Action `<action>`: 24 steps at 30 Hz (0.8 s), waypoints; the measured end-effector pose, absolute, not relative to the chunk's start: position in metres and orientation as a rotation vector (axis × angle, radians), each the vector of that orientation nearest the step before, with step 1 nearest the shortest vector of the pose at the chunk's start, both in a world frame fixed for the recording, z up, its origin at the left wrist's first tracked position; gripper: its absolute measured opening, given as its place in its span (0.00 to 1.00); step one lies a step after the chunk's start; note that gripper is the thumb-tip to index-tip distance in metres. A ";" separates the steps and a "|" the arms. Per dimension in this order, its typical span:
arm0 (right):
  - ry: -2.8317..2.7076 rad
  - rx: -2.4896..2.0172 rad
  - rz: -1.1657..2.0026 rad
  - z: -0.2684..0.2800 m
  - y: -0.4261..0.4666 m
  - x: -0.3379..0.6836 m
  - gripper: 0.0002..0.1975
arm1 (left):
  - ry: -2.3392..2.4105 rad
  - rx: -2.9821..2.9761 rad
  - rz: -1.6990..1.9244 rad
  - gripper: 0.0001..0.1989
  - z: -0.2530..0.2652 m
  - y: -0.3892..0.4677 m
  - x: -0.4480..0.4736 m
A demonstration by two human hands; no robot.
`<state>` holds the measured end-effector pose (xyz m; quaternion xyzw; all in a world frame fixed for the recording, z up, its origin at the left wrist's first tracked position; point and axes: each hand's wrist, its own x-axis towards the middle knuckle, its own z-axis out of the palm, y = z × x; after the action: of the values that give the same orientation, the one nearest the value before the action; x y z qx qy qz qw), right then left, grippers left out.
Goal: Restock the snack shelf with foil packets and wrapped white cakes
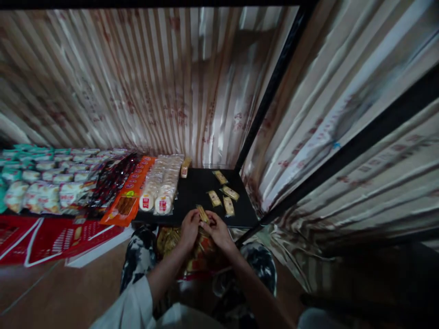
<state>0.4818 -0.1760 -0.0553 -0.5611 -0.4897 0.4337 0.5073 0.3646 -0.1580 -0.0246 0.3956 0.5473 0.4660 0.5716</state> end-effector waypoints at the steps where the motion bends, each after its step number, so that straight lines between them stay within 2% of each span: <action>1: -1.221 -1.380 0.992 -0.053 -0.175 0.482 0.22 | 1.265 0.894 1.092 0.08 -0.022 -0.158 0.363; 6: -1.379 -1.494 0.816 -0.038 -0.170 0.488 0.16 | 1.211 0.805 1.062 0.06 -0.011 -0.154 0.357; 13: -1.248 -1.390 1.079 -0.026 -0.154 0.488 0.20 | 1.423 1.044 0.964 0.23 -0.021 -0.145 0.336; 18: -1.152 -1.273 1.179 -0.022 -0.140 0.481 0.22 | 1.396 0.991 0.928 0.14 -0.029 -0.135 0.336; 24: -1.183 -1.281 1.146 -0.036 -0.116 0.469 0.14 | 1.361 0.936 0.985 0.09 -0.030 -0.113 0.349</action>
<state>0.4685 -0.1163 -0.0357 -0.5303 -0.4898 0.4746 0.5035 0.3486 -0.1129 -0.0302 0.3992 0.5805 0.4200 0.5720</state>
